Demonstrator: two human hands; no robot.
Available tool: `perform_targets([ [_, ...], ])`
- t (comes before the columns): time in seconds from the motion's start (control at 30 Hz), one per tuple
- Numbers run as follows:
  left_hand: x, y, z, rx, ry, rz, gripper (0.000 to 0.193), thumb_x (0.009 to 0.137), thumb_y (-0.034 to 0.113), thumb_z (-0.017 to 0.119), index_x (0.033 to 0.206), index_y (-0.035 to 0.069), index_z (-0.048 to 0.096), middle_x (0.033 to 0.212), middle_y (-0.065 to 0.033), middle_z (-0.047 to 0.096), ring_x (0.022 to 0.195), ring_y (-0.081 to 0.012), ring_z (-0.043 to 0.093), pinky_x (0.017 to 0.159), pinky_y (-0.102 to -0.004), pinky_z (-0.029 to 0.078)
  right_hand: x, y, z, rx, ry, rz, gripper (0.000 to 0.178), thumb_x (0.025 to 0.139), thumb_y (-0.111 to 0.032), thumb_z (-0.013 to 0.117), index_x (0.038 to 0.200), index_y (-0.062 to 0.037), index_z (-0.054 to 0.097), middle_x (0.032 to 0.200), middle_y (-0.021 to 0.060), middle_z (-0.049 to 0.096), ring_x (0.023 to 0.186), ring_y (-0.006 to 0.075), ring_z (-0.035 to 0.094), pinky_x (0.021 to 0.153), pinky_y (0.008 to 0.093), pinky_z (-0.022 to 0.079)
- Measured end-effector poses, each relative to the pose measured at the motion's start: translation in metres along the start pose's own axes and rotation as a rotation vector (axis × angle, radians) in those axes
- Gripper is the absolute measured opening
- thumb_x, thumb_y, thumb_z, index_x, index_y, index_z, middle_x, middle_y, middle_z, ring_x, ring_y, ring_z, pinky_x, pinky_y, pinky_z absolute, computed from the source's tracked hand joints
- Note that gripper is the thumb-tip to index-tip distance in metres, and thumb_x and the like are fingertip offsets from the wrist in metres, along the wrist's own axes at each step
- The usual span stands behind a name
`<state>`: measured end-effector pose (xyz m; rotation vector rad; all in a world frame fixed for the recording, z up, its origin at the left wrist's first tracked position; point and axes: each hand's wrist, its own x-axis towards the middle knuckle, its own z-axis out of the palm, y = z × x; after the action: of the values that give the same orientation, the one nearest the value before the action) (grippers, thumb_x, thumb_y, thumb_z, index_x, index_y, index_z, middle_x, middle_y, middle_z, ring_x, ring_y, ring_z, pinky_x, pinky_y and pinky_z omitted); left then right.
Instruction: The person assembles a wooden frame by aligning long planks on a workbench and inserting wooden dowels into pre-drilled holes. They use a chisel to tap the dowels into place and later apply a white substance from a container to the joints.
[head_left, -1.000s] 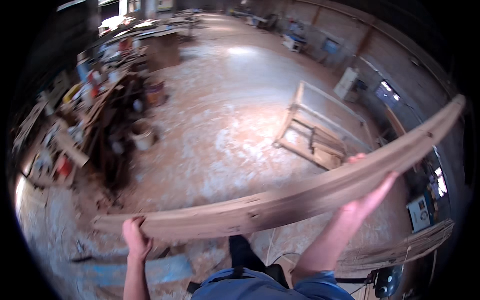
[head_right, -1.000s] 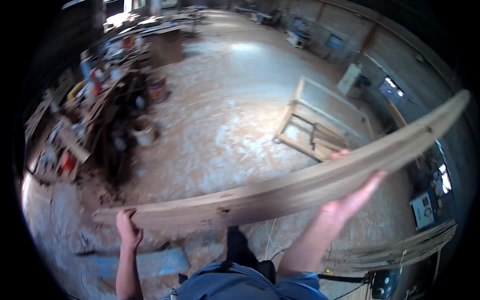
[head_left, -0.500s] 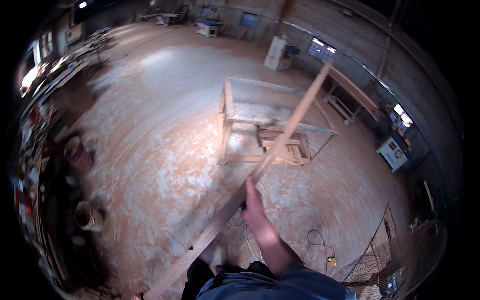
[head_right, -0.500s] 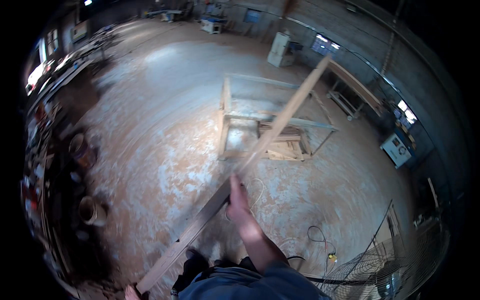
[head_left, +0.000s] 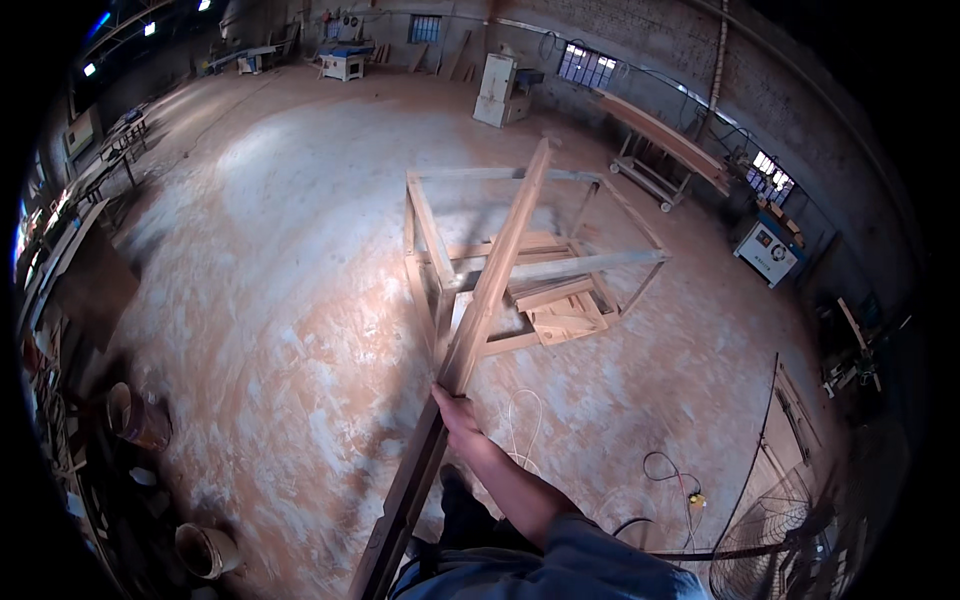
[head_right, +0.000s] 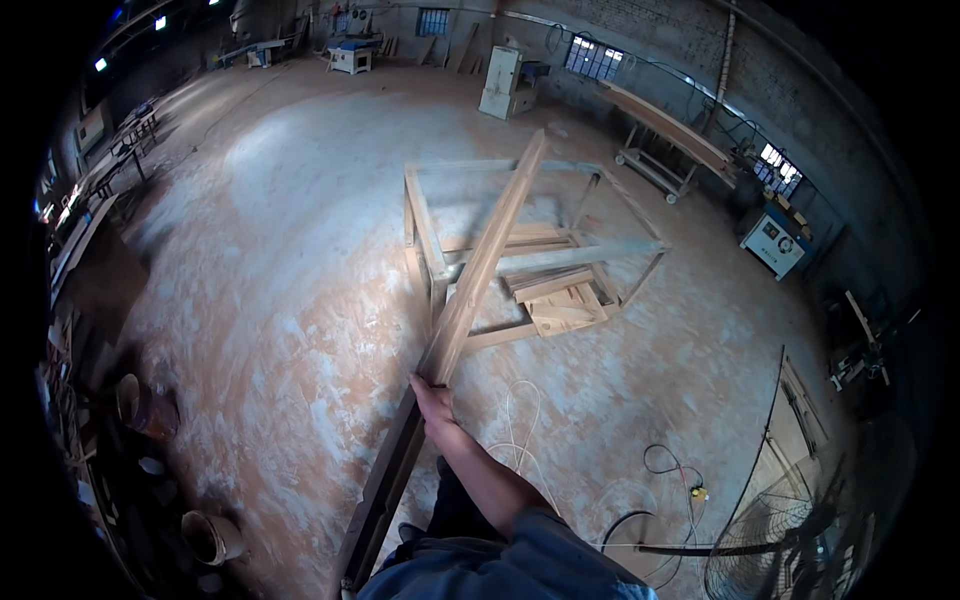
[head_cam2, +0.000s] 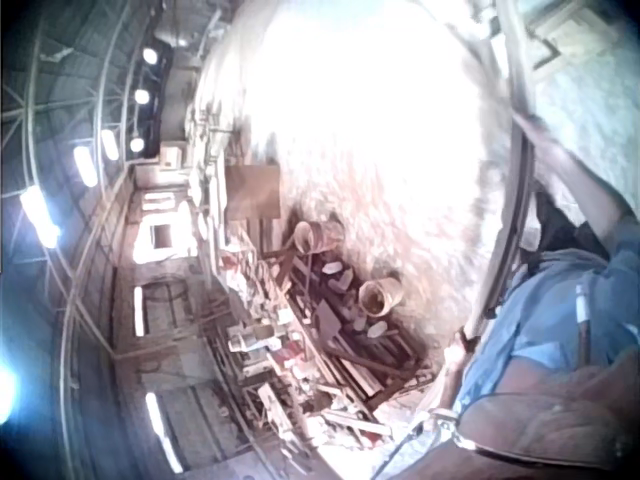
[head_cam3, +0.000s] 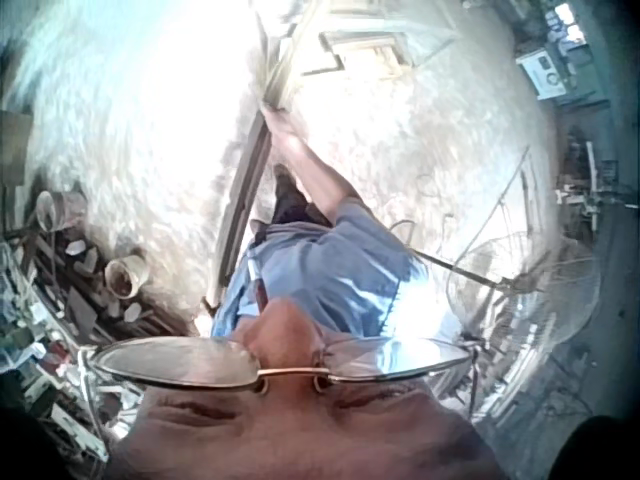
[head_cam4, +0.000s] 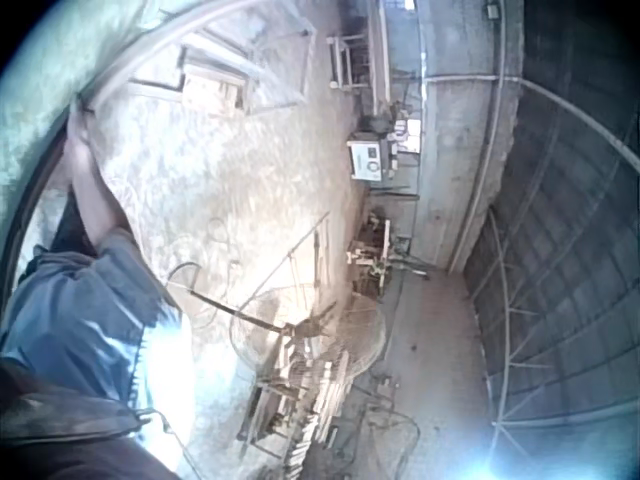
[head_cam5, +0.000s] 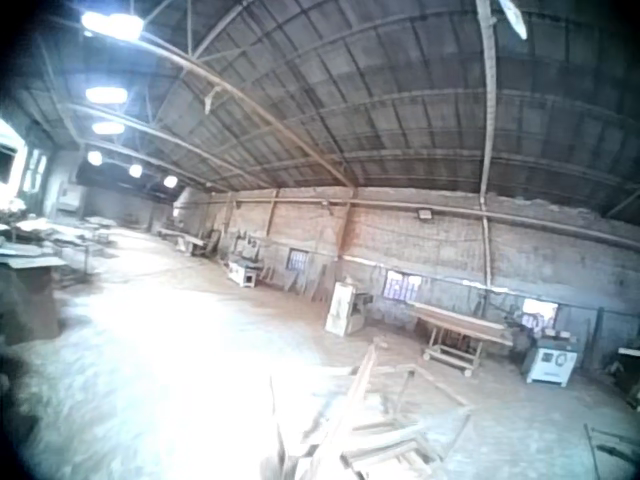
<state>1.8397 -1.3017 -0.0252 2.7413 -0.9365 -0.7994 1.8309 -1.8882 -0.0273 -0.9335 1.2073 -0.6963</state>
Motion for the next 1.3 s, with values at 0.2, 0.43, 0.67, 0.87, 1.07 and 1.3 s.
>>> perform_targets([
  [0.2, 0.099, 0.045, -0.031, -0.174, -0.141, -0.033, 0.053, 0.081, 0.023, 0.067, 0.127, 0.005, 0.046, 0.095, -0.0138, 0.064, 0.075, -0.0301, 0.063, 0.062, -0.0415, 0.051, 0.115, -0.026, 0.04, -0.074, 0.023, 0.033, 0.053, 0.075, -0.039, 0.077, 0.101, 0.0072, 0.065, 0.099, 0.0161, 0.068, 0.091, 0.0228, 0.064, 0.079, 0.0346, 0.05],
  [0.43, 0.236, 0.133, -0.062, -1.238, -0.553, -0.084, 0.045, 0.085, 0.009, 0.063, 0.127, -0.001, 0.049, 0.1, -0.0096, 0.063, 0.077, -0.0187, 0.062, 0.063, -0.0298, 0.051, 0.3, -0.022, 0.045, -0.416, 0.269, -0.061, 0.063, 0.08, -0.045, 0.071, 0.115, 0.0055, 0.061, 0.109, 0.0163, 0.066, 0.1, 0.027, 0.064, 0.083, 0.0367, 0.05],
  [0.67, 0.379, 0.189, -0.03, -1.077, -0.534, -0.065, 0.047, 0.079, 0.007, 0.072, 0.119, -0.006, 0.052, 0.098, -0.0095, 0.066, 0.086, -0.0186, 0.061, 0.075, -0.0321, 0.049, 0.29, -0.049, 0.044, 0.003, -0.045, 0.107, 0.037, 0.09, -0.042, 0.06, 0.114, -0.0145, 0.052, 0.077, -0.0026, 0.052, 0.063, 0.0088, 0.048, 0.057, 0.0264, 0.043],
  [0.87, 0.497, 0.283, -0.053, -1.045, -0.569, 0.017, 0.046, 0.077, 0.016, 0.075, 0.115, -0.006, 0.058, 0.095, -0.0103, 0.067, 0.083, -0.0155, 0.062, 0.075, -0.0297, 0.051, 0.09, 0.072, 0.006, -0.185, -0.551, 0.538, 0.033, 0.096, -0.041, 0.052, 0.11, -0.0116, 0.051, 0.084, -0.0012, 0.051, 0.069, 0.0092, 0.05, 0.061, 0.0259, 0.045],
  [1.07, 0.549, 0.352, -0.073, -0.997, -0.543, 0.096, 0.04, 0.079, 0.022, 0.073, 0.107, -0.004, 0.061, 0.087, -0.0075, 0.066, 0.075, -0.0154, 0.06, 0.069, -0.0312, 0.049, -0.027, 0.141, 0.027, 0.021, -0.628, 0.696, 0.042, 0.099, -0.035, 0.048, 0.129, -0.0056, 0.046, 0.102, 0.0037, 0.058, 0.09, 0.0153, 0.06, 0.077, 0.0322, 0.052],
  [1.3, 0.591, 0.36, -0.065, -1.055, -0.574, 0.091, 0.037, 0.08, 0.023, 0.072, 0.105, -0.002, 0.062, 0.083, -0.0049, 0.065, 0.071, -0.0148, 0.059, 0.067, -0.0313, 0.048, -0.019, 0.126, 0.058, 0.185, -0.388, 0.532, 0.041, 0.094, -0.025, 0.056, 0.127, -0.0012, 0.048, 0.109, 0.0095, 0.058, 0.099, 0.0199, 0.06, 0.084, 0.0362, 0.052],
])
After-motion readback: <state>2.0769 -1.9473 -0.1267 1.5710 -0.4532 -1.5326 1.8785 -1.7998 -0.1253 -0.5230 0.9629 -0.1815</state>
